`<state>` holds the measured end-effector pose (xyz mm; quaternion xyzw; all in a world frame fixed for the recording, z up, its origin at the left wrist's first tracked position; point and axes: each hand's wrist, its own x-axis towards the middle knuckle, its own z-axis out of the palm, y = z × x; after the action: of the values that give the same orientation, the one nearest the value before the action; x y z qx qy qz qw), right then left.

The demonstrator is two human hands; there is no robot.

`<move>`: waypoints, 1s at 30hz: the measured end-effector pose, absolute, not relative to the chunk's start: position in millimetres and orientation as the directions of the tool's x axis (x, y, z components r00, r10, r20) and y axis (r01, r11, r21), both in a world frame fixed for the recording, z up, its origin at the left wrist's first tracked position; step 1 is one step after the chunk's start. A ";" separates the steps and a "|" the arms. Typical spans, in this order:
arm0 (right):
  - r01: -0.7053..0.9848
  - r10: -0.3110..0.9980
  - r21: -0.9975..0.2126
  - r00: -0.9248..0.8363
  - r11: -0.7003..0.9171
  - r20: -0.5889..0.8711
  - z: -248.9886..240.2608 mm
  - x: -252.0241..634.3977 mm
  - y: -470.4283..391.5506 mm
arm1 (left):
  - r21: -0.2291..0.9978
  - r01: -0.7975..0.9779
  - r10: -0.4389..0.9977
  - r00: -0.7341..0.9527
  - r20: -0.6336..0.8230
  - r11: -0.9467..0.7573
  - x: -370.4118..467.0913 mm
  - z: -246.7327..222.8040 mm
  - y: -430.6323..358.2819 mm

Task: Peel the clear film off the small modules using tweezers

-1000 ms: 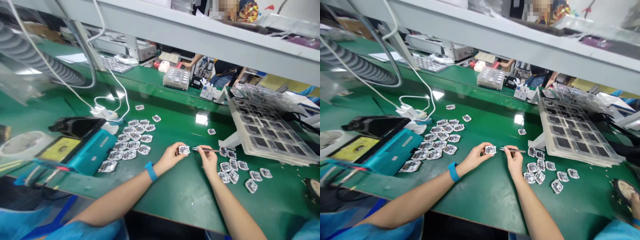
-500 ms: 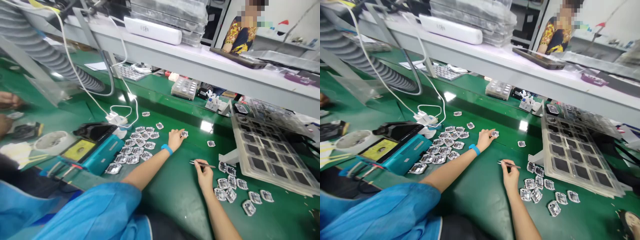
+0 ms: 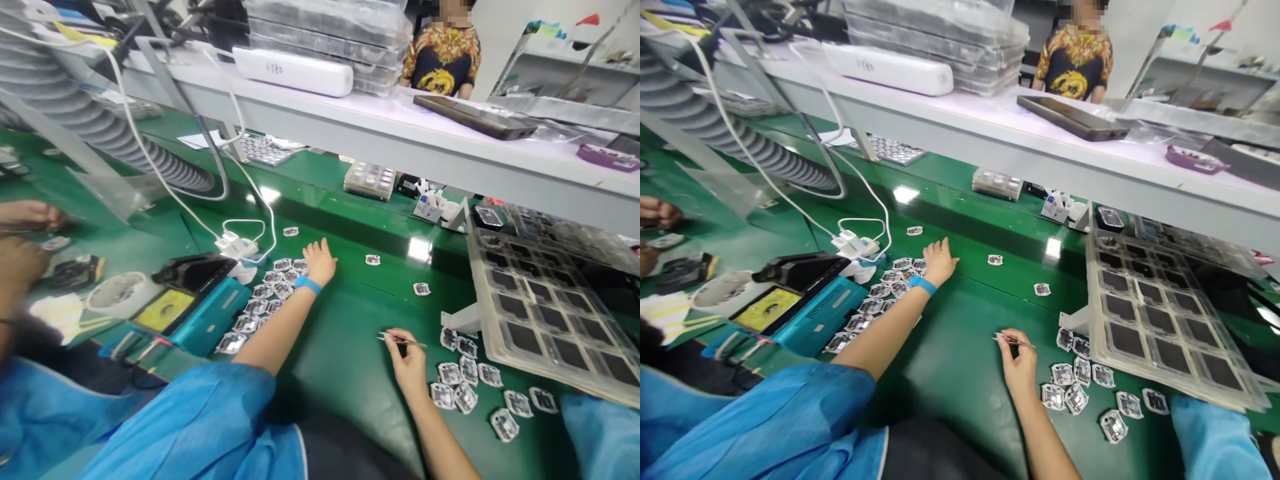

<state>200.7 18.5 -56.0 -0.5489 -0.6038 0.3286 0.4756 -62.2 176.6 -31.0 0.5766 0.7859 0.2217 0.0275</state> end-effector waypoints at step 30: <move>0.466 0.894 -0.776 -0.084 0.425 0.440 -20.0 185.2 -8.2 | 0.572 0.687 0.883 0.440 0.161 -0.447 93.2 -31.5 113.9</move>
<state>185.2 -8.2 -20.0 -0.4855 -0.7003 0.2272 0.4715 93.2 113.9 -31.5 0.8203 0.4787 0.2250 0.2177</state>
